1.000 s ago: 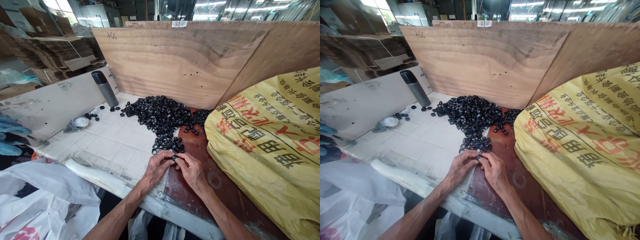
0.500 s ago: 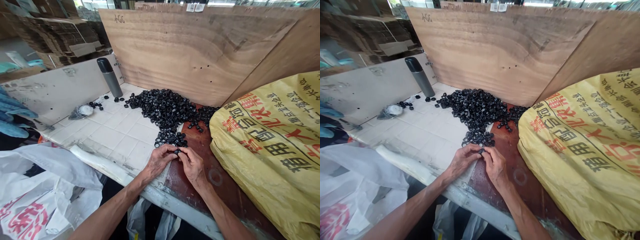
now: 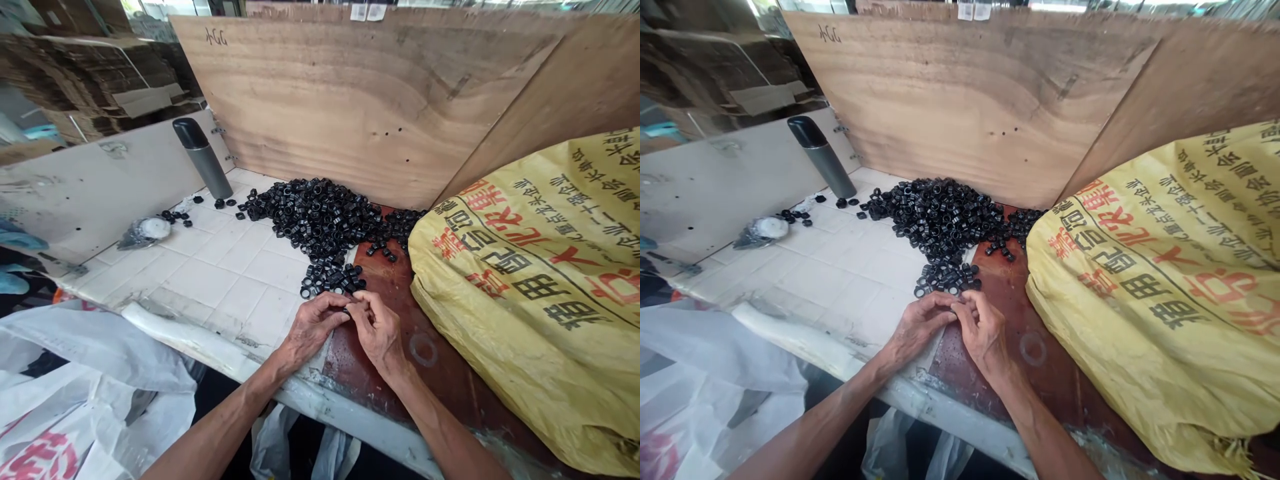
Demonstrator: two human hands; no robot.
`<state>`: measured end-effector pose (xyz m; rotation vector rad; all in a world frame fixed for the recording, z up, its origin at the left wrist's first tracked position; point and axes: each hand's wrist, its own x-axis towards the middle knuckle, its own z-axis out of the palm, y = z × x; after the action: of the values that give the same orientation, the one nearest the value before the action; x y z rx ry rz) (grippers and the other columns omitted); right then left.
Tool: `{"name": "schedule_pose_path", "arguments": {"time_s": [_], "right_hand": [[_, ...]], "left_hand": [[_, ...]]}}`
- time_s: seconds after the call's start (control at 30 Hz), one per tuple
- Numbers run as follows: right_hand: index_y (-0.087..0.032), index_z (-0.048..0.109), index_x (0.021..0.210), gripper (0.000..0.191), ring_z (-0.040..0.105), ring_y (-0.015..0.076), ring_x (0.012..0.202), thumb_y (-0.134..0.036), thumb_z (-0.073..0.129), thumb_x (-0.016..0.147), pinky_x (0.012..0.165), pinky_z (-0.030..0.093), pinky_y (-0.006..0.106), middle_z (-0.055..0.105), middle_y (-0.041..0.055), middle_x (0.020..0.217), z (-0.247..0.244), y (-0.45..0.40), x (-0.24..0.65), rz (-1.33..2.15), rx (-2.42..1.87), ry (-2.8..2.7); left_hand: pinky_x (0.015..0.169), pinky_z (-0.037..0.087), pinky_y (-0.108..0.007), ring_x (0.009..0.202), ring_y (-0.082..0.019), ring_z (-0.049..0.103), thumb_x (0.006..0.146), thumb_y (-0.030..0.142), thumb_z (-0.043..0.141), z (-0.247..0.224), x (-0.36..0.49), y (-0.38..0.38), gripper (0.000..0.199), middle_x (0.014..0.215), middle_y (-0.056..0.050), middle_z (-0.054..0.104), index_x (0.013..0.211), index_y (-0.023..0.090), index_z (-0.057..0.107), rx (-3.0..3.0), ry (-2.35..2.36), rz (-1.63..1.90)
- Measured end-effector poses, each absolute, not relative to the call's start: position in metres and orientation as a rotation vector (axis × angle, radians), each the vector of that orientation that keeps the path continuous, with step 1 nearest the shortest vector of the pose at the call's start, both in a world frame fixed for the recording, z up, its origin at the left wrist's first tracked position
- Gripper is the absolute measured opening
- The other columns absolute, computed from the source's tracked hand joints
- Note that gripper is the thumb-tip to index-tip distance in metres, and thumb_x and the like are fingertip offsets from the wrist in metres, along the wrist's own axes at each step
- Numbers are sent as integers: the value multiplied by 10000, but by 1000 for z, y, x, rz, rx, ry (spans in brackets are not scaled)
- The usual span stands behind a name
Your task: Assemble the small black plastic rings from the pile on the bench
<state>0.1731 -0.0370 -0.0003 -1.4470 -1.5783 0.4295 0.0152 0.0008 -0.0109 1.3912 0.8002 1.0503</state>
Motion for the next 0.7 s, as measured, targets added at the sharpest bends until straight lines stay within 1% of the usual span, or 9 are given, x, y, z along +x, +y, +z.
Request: {"name": "schedule_pose_path", "arguments": {"time_s": [0.1,0.17,0.2,0.27,0.33,0.47,0.5,0.6,0.7], "right_hand": [[-195,642,1072,179,644,161,750,-274,544,944,717,510,256,671,46,867,2,-38,177,468,-1341,-1685],[-185,651,1053,176,646,165,745,-263,532,949,718,507,259,676,52,855,0,-37,180,452,-1340,-1720],[-182,662,969,163,634,159,695,-268,526,955,686,497,254,668,45,794,-2,-36,180,426,-1362,-1728],[-186,628,735,285,575,139,568,-289,503,970,602,458,245,606,18,636,-6,-35,180,371,-1418,-1747],[-195,577,649,360,523,127,504,-312,489,978,553,425,243,544,-3,558,-7,-35,178,355,-1448,-1745],[-181,643,980,189,602,148,605,-336,539,950,601,473,244,654,30,737,-2,-37,177,428,-1399,-1697],[-185,648,956,187,603,149,601,-335,537,950,599,474,245,658,32,734,0,-37,177,433,-1393,-1702],[-199,611,735,278,553,133,519,-344,522,955,551,446,238,601,8,614,4,-38,178,440,-1409,-1702],[-192,633,874,188,544,124,518,-362,568,923,532,444,227,590,-11,639,5,-38,179,516,-1396,-1682]], "left_hand": [[932,546,-343,981,-201,673,813,301,731,-13,14,2,224,1042,-62,715,1003,183,710,1332,856,1063],[926,547,-340,986,-201,671,809,297,733,-13,13,3,220,1044,-63,716,998,184,715,1329,857,1073],[924,546,-337,987,-201,670,808,298,735,-13,12,3,213,1041,-64,716,987,184,719,1332,846,1078],[910,549,-328,974,-196,671,805,299,737,-13,12,3,206,1028,-62,715,975,184,723,1332,825,1087],[890,555,-322,955,-191,675,800,299,740,-13,12,3,205,1023,-62,714,967,181,722,1325,824,1084],[867,566,-334,922,-195,687,808,322,728,-12,13,2,236,1031,-68,719,995,179,705,1300,833,1073],[864,568,-335,914,-194,689,812,325,722,-12,13,2,238,1033,-69,720,999,179,700,1301,829,1070],[846,567,-323,883,-182,691,825,313,704,-12,11,2,226,1026,-65,724,1010,182,692,1321,823,1060],[849,562,-319,894,-182,690,835,298,690,-13,10,2,226,1031,-61,726,1033,188,685,1334,829,1058]]}}
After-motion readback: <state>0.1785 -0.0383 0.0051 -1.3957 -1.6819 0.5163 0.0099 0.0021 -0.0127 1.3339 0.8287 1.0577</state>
